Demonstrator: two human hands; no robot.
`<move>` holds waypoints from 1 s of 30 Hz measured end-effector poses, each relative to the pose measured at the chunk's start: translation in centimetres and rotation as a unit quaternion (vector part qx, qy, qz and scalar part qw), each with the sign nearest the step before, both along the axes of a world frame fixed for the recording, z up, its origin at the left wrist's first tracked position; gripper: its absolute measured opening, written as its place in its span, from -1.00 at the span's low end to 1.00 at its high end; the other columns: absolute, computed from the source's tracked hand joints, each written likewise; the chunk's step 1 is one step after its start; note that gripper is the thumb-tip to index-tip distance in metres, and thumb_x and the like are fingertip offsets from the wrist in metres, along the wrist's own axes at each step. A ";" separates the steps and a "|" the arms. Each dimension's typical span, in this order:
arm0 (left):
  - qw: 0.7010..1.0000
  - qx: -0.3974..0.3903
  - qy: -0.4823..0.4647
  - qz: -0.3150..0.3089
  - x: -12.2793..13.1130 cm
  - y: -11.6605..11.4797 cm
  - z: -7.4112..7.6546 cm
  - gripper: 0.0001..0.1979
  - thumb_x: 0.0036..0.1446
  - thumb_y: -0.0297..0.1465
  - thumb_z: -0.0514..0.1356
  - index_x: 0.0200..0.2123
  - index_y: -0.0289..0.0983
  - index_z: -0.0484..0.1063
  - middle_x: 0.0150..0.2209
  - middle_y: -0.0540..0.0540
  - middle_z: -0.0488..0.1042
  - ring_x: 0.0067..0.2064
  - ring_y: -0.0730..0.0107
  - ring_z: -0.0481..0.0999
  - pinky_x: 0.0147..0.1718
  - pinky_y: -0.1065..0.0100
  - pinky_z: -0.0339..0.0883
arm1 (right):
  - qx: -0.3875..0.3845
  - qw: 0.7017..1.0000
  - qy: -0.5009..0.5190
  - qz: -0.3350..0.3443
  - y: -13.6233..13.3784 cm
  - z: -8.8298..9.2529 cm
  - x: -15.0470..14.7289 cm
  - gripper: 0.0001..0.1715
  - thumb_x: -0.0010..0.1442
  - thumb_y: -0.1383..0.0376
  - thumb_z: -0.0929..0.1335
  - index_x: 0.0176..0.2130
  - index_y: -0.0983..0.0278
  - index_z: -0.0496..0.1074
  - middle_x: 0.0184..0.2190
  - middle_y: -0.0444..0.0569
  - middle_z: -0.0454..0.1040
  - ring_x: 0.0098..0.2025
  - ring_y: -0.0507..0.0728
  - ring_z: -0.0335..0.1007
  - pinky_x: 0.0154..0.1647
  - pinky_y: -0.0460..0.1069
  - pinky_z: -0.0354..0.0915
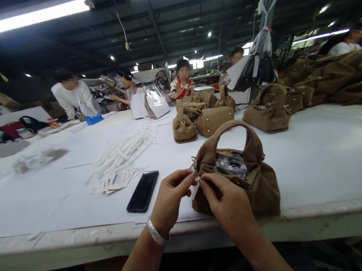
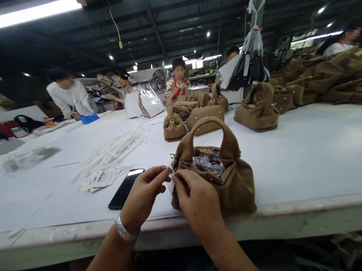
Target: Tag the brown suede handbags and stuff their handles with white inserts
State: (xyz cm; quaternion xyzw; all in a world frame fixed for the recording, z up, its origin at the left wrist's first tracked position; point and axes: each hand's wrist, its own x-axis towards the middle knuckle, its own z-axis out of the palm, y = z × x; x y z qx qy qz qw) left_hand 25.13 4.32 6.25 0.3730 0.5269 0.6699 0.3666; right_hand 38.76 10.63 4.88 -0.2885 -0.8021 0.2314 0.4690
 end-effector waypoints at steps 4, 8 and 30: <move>0.999 0.017 0.039 0.030 0.1 0.2 0.1 -0.78 0.06 -0.30 0.39 -0.23 -0.27 0.57 -0.33 -0.03 0.56 -0.31 0.52 0.47 -0.43 0.55 0.27 | 0.011 1.000 -0.007 -0.005 0.0 0.0 0.0 -0.84 0.31 0.29 0.33 -0.14 0.22 0.50 -0.14 -0.04 0.60 -0.12 0.15 0.54 -0.05 0.03 0.39; 0.999 0.016 0.031 0.027 0.2 0.2 0.2 -0.73 0.05 -0.33 0.40 -0.17 -0.25 0.55 -0.34 -0.02 0.58 -0.32 0.53 0.48 -0.44 0.56 0.23 | 0.011 1.000 -0.007 -0.004 0.0 0.0 0.1 -0.85 0.31 0.29 0.33 -0.14 0.21 0.50 -0.14 -0.06 0.60 -0.11 0.15 0.54 -0.05 0.01 0.39; 0.980 0.026 0.185 0.066 0.4 0.1 0.2 -0.81 0.07 -0.27 0.37 -0.25 -0.22 0.60 -0.28 -0.07 0.62 -0.26 0.34 0.55 -0.33 0.41 0.37 | -0.018 1.000 0.002 0.000 -0.1 0.4 0.4 -0.87 0.26 0.30 0.35 -0.18 0.19 0.51 -0.19 -0.09 0.61 -0.14 0.14 0.54 -0.07 0.01 0.37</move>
